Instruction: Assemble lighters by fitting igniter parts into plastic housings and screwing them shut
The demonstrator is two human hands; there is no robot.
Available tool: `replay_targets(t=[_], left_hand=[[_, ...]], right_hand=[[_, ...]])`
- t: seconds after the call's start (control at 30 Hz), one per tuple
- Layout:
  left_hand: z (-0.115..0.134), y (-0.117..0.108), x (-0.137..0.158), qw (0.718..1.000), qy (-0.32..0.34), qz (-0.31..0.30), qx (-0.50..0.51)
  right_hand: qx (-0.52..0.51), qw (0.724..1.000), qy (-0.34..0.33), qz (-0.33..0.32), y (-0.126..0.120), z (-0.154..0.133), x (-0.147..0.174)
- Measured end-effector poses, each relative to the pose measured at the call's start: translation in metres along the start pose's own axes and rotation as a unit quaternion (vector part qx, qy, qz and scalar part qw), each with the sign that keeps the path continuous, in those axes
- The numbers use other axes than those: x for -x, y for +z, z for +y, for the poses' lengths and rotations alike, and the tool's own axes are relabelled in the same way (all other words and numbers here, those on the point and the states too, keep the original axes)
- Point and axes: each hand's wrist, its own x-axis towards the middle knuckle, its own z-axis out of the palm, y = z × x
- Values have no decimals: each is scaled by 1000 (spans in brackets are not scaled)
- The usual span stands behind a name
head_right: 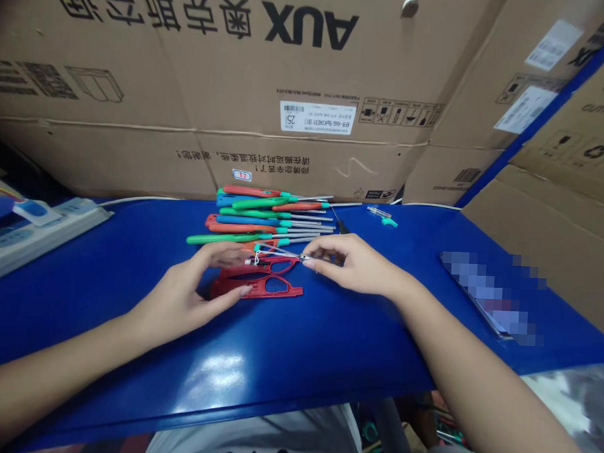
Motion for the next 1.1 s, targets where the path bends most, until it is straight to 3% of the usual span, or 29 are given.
replay_targets(t=[0.13, 0.33, 0.43, 0.6, 0.8, 1.1], left_hand=[[5, 10, 5, 998, 7, 9, 64], [9, 10, 9, 994, 96, 36, 46], [9, 8, 8, 993, 100, 50, 38], [1, 13, 1, 998, 48, 22, 27], [-12, 22, 0, 998, 61, -11, 14], [-9, 23, -1, 996, 84, -32, -17]], right_hand=[[28, 998, -30, -36, 6, -3, -2], [39, 990, -30, -135, 5, -6, -2], [8, 982, -46, -183, 6, -8, -2], [6, 983, -61, -174, 7, -9, -2], [-9, 989, 36, -143, 8, -7, 0], [59, 987, -5, -152, 10, -4, -1]])
